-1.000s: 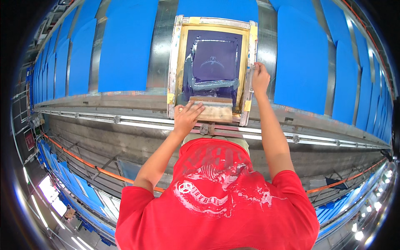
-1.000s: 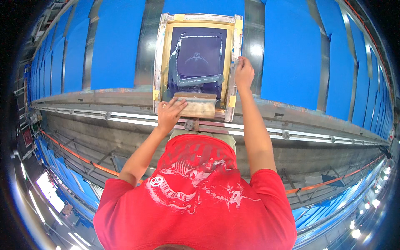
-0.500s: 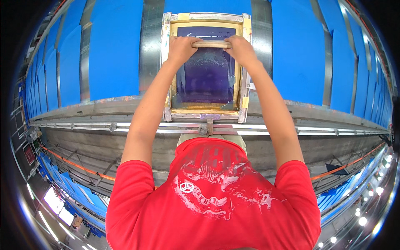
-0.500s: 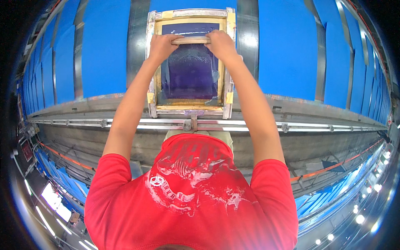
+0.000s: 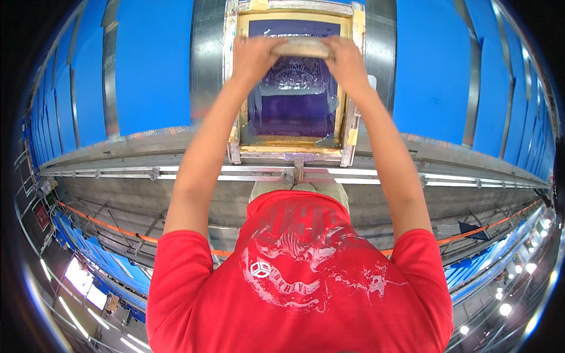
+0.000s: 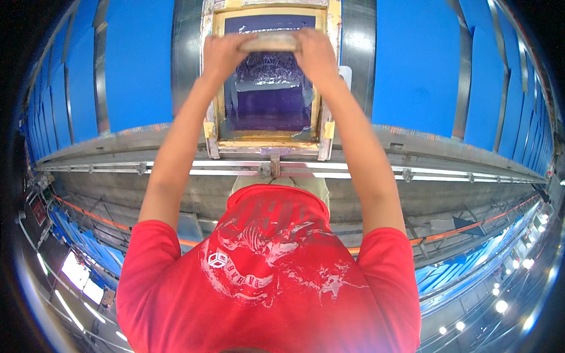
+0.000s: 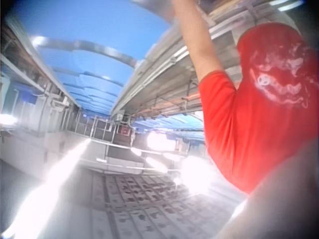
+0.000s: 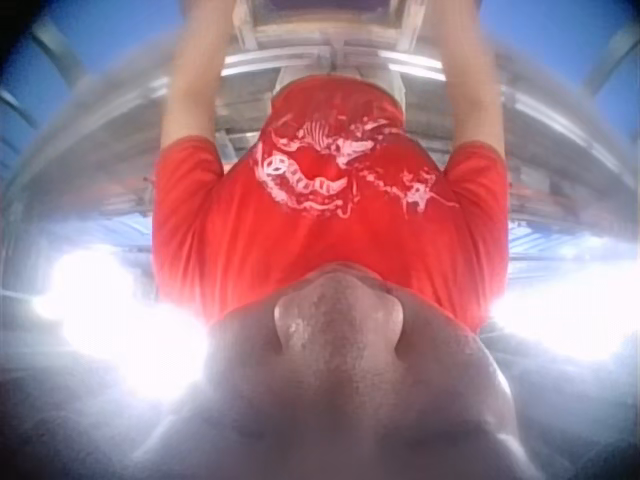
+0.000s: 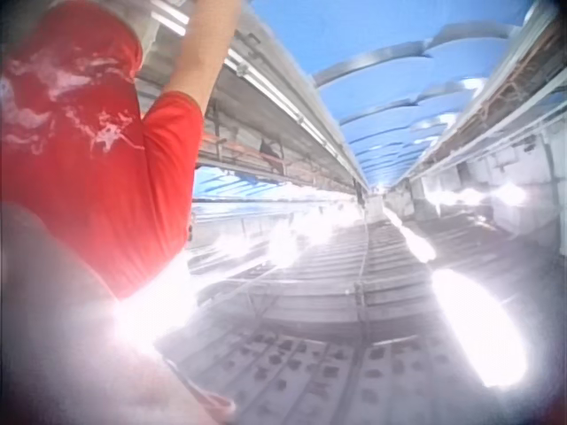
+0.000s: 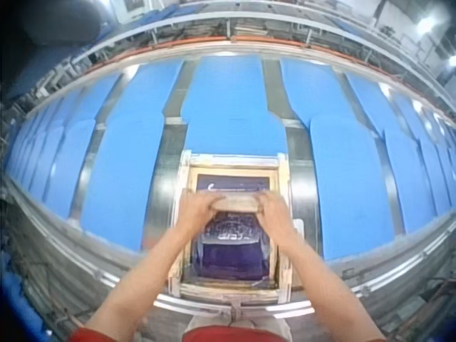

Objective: The person performs screen printing on a series of blue t-shirts laid out on a conveyor table. They use a squeegee to pull purple ink across a screen frame, then lift the frame to reveal the printed design. The person repeats this process for multiple shirts in sequence.

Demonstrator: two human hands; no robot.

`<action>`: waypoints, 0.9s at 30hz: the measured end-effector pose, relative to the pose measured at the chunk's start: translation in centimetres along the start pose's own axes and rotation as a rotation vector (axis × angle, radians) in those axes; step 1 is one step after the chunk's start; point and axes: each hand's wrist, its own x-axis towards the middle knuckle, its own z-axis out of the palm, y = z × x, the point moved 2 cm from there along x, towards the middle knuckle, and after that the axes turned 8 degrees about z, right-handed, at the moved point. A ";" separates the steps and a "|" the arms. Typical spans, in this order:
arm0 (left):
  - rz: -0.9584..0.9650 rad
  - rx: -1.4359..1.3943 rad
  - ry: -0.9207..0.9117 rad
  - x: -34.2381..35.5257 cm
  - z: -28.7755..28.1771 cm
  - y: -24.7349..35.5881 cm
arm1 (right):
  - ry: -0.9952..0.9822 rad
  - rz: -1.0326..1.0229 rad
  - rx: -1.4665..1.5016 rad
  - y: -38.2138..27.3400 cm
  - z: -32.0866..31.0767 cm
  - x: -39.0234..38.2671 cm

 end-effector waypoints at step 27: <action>-0.080 -0.035 -0.201 -11.9 -0.3 7.3 | -0.094 0.140 0.075 -4.5 1.0 -14.5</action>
